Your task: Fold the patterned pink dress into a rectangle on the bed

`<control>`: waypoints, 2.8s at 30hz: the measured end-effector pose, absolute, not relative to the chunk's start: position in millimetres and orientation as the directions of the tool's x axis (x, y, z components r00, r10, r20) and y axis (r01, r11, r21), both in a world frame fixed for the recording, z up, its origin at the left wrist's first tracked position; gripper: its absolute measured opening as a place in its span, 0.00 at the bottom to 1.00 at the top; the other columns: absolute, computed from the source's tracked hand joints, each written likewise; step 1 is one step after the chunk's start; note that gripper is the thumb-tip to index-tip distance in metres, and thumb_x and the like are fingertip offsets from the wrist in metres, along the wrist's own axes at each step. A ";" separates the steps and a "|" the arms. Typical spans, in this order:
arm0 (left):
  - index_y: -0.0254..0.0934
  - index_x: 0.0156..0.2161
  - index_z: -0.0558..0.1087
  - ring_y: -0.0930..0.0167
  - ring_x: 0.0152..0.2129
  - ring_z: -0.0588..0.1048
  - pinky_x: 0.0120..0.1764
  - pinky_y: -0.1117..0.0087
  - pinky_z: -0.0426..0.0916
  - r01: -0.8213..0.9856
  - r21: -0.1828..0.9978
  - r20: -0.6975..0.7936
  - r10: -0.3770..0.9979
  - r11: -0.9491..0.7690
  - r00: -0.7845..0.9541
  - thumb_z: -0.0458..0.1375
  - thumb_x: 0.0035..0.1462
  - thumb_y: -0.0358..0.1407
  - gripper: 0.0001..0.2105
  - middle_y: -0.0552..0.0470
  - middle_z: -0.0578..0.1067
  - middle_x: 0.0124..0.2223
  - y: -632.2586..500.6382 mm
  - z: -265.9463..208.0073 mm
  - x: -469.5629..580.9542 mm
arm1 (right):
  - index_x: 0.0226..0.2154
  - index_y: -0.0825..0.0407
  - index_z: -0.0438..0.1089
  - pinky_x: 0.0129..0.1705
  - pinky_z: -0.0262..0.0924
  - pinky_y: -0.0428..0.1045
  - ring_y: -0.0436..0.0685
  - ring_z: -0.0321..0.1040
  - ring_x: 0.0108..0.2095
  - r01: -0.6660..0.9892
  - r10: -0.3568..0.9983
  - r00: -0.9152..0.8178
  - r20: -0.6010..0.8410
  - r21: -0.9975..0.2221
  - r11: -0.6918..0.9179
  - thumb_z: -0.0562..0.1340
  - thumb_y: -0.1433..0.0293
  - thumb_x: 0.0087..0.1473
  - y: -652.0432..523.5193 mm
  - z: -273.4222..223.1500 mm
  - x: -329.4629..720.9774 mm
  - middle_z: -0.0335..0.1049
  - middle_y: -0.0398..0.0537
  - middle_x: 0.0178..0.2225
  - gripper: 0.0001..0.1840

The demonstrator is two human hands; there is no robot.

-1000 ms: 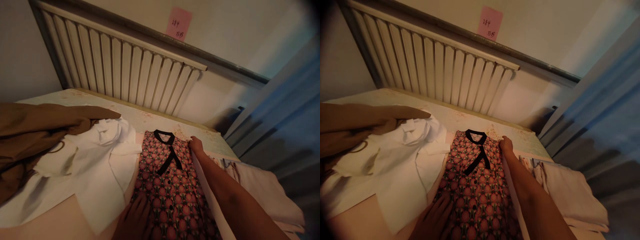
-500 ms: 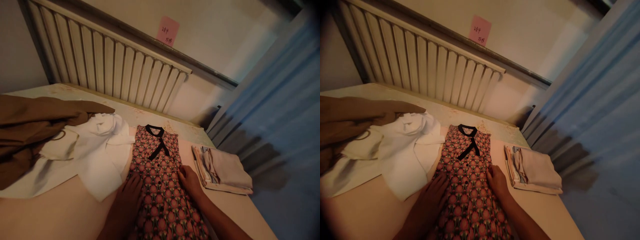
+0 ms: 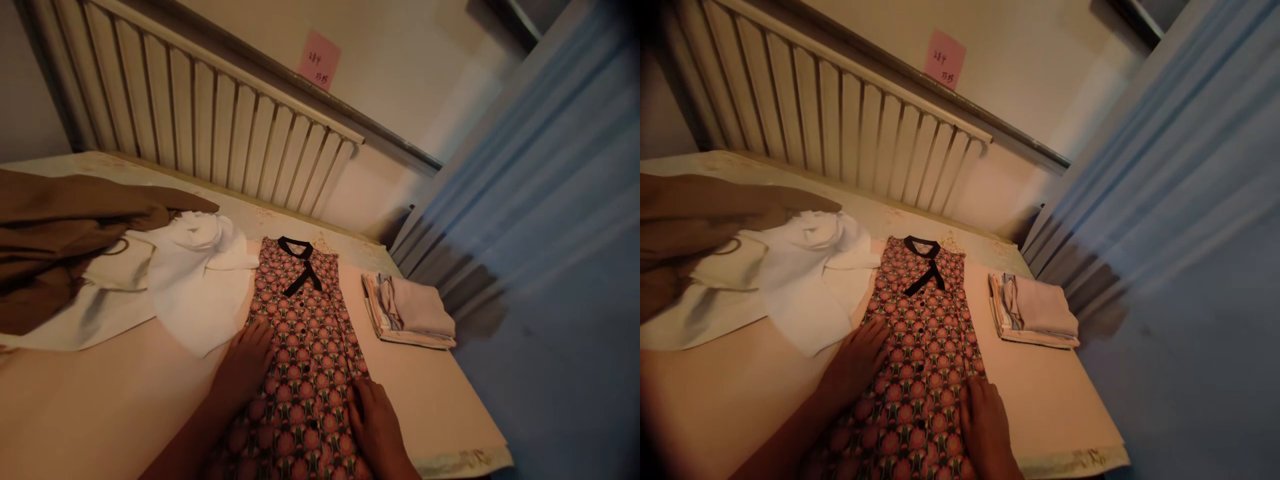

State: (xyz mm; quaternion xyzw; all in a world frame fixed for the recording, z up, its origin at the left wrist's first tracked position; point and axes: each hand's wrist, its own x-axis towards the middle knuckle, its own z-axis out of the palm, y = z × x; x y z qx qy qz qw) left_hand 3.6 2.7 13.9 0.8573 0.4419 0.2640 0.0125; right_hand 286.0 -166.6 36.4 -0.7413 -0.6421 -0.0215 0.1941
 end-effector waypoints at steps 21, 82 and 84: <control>0.37 0.54 0.70 0.60 0.58 0.64 0.57 0.55 0.60 0.731 0.219 0.518 0.712 -0.646 0.474 0.50 0.64 0.37 0.16 0.43 0.69 0.59 3.8 9.7 1.0 | 0.39 0.47 0.74 0.40 0.64 0.49 0.58 0.74 0.39 0.855 0.959 0.265 0.097 -0.483 -0.187 0.50 0.65 0.59 -159.8 108.4 288.1 0.77 0.51 0.39 0.18; 0.42 0.58 0.69 0.66 0.58 0.66 0.56 0.62 0.60 0.786 0.039 0.604 0.641 -0.616 0.473 0.52 0.61 0.37 0.20 0.50 0.70 0.61 8.4 -5.4 -0.4 | 0.52 0.53 0.68 0.48 0.59 0.50 0.58 0.68 0.45 0.941 0.867 0.265 0.422 -0.307 -0.139 0.44 0.71 0.61 144.0 76.3 253.7 0.73 0.53 0.45 0.24; 0.41 0.58 0.68 0.66 0.58 0.65 0.56 0.62 0.60 0.790 0.040 0.599 0.648 -0.612 0.471 0.52 0.61 0.37 0.20 0.50 0.69 0.61 8.2 -5.2 -0.2 | 0.50 0.53 0.70 0.48 0.58 0.49 0.58 0.67 0.45 0.944 0.867 0.236 0.438 -0.316 -0.098 0.45 0.71 0.61 145.6 74.4 242.9 0.73 0.53 0.45 0.23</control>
